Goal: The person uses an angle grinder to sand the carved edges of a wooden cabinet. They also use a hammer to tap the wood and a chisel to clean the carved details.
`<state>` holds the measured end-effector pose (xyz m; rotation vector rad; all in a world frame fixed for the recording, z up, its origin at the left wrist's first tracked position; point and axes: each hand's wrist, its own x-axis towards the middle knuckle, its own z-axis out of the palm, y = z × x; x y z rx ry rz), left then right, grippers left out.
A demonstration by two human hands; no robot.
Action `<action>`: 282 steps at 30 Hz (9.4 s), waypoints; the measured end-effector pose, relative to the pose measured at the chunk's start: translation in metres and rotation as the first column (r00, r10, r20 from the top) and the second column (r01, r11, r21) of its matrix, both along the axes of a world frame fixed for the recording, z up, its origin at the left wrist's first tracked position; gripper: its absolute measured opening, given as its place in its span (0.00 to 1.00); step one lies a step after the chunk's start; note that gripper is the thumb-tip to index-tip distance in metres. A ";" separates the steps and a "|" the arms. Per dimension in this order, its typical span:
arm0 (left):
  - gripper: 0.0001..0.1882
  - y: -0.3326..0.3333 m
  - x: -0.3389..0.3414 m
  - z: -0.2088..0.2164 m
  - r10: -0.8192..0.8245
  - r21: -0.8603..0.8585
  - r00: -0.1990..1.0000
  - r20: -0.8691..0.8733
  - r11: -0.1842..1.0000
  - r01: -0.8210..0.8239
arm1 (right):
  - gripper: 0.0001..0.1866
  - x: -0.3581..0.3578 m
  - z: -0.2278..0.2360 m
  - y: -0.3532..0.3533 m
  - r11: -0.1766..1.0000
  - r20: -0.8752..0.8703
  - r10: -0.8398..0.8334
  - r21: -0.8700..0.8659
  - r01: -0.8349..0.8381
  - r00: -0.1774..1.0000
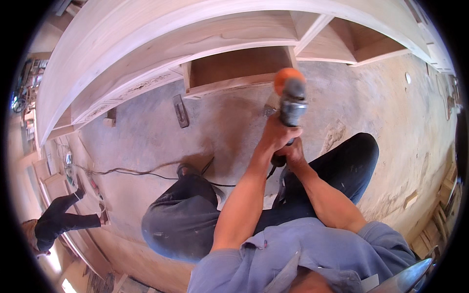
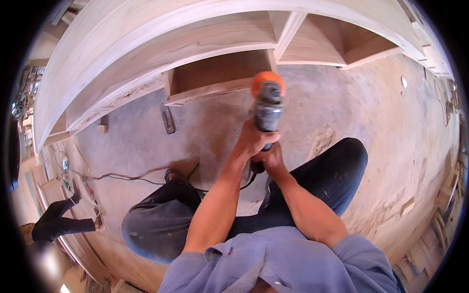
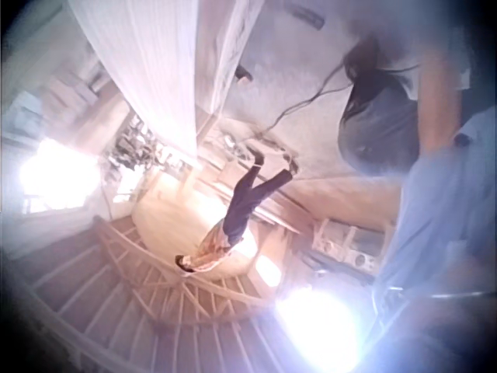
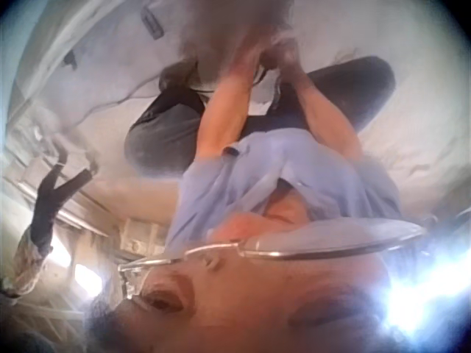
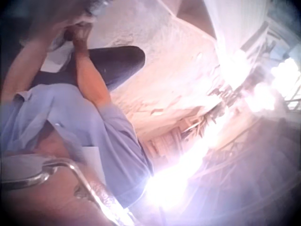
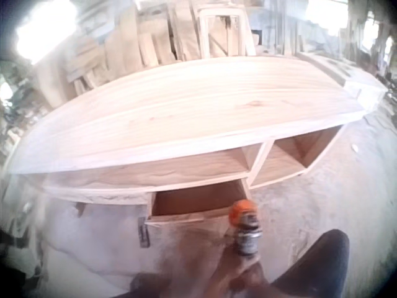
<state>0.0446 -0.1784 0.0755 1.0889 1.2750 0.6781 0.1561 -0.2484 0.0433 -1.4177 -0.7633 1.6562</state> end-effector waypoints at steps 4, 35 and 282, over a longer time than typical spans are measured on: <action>0.24 0.023 0.046 0.008 -0.221 -0.053 0.975 0.004 0.974 0.221 | 0.27 0.026 0.003 -0.004 0.951 -0.118 -0.299 -0.117 0.286 0.947; 0.11 -0.052 -0.318 0.064 0.665 -0.065 0.737 0.123 0.746 -0.663 | 0.18 -0.136 -0.051 0.212 0.957 -0.718 -0.192 0.015 0.290 0.669; 0.15 -0.076 -0.358 -0.056 0.627 -0.373 0.484 0.611 0.767 -0.522 | 0.31 -0.174 -0.029 0.231 0.898 -0.554 -0.399 -0.074 0.434 0.731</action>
